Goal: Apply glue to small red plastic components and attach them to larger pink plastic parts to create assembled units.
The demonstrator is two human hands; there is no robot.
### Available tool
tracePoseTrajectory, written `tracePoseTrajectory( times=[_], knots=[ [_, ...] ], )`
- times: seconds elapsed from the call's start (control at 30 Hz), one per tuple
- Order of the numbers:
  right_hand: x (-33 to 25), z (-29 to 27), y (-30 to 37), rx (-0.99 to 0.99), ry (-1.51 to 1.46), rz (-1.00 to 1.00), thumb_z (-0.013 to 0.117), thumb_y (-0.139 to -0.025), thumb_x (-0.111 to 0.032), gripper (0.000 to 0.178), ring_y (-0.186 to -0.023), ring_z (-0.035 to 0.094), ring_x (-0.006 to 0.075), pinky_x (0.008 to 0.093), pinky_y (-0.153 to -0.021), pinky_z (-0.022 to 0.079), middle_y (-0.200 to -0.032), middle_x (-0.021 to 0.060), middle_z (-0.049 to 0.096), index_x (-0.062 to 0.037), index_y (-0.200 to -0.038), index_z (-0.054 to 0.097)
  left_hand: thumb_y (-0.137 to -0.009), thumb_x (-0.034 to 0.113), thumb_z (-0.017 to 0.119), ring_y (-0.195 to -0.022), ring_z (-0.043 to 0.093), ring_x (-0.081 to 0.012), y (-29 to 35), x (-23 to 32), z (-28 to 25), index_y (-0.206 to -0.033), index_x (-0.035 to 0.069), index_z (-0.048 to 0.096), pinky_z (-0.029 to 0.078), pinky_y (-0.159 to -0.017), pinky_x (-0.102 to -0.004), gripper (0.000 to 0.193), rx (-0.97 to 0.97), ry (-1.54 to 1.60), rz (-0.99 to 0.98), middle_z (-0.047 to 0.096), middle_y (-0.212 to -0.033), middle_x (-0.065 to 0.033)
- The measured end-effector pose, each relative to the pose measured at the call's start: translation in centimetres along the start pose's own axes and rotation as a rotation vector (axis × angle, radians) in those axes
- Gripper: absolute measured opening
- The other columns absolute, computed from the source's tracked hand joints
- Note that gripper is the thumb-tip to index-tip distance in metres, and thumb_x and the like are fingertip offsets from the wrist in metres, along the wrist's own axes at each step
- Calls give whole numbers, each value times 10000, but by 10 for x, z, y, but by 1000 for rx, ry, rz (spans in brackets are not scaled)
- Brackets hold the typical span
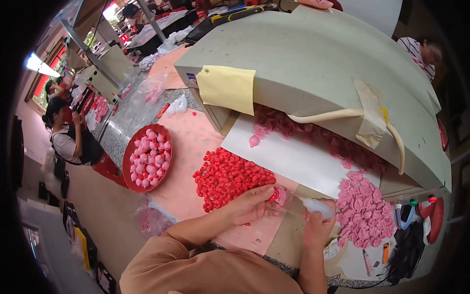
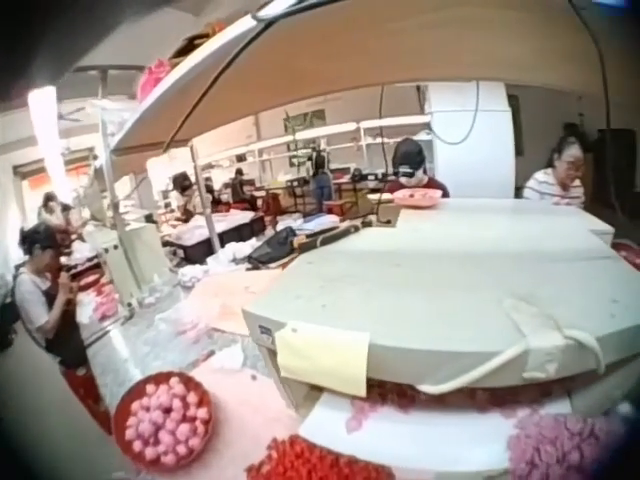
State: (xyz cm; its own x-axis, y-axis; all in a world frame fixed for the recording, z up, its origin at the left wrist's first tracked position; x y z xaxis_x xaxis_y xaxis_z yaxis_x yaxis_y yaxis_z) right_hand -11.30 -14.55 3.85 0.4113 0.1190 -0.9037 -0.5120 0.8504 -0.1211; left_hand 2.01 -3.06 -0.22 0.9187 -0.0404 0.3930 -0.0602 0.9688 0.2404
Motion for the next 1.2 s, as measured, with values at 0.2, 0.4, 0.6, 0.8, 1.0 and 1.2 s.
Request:
tracePoseTrajectory(
  times=[0.2, 0.4, 0.6, 0.8, 1.0, 1.2],
  knots=[
    [2, -1, 4, 80, -153, 86, 488, -916, -230, 188, -529, 375, 116, 288, -538, 362, -635, 8, 403, -52, -883, 438, -934, 268, 504, -907, 610, -159, -1, -5, 1, -1150, 104, 532, 499, -846, -356, 272, 62, 45, -24, 612, -1034, -41],
    [-3, -2, -6, 57, 231, 9, 454, -898, -171, 153, -547, 425, 120, 280, -526, 395, -707, 56, 502, -19, -891, 468, -950, 256, 472, -903, 611, -154, 4, 6, 12, -1134, 113, 529, 503, -820, -344, 240, 86, 17, 23, 619, -1009, -32],
    [-10, -6, -8, 60, 319, -68, 518, -910, -315, 299, -583, 437, 90, 229, -549, 372, -726, 45, 515, -17, -896, 486, -961, 307, 437, -901, 593, -166, -1, 7, 11, -1232, 71, 473, 506, -760, -330, 362, 129, -27, 0, 584, -1099, -86],
    [-17, -1, -1, -18, 412, -159, 555, -888, -311, 305, -681, 471, 98, 229, -611, 392, -831, 59, 540, -11, -916, 503, -945, 280, 483, -926, 587, -167, -1, 6, 7, -1157, 88, 516, 493, -806, -346, 288, 141, -41, 16, 595, -1095, -69],
    [-19, 0, -1, -89, 518, -272, 675, -821, -196, 251, -674, 538, 96, 225, -589, 425, -796, 55, 588, -1, -901, 539, -949, 263, 474, -961, 584, -191, -1, 2, 6, -1158, 85, 509, 487, -814, -353, 276, 177, -88, 8, 591, -1107, -84],
    [-21, 6, -1, -125, 582, -291, 656, -818, -181, 229, -664, 503, 110, 232, -583, 395, -778, 57, 544, -2, -898, 538, -952, 263, 466, -983, 580, -198, -3, 2, 6, -1169, 81, 501, 482, -816, -353, 285, 163, -84, 17, 589, -1108, -86]
  ],
)
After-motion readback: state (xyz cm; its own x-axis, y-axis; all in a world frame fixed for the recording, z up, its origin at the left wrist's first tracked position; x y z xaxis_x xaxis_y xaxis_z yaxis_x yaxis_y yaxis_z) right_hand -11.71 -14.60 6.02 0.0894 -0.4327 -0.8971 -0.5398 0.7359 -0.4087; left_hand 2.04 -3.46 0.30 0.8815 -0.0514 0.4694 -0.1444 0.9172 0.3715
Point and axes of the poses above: each hand's wrist, its own y-axis away from the middle knuckle, its own z-axis out of the palm, x = y × z, the point moved 5 cm from there along -y, towards the middle knuckle
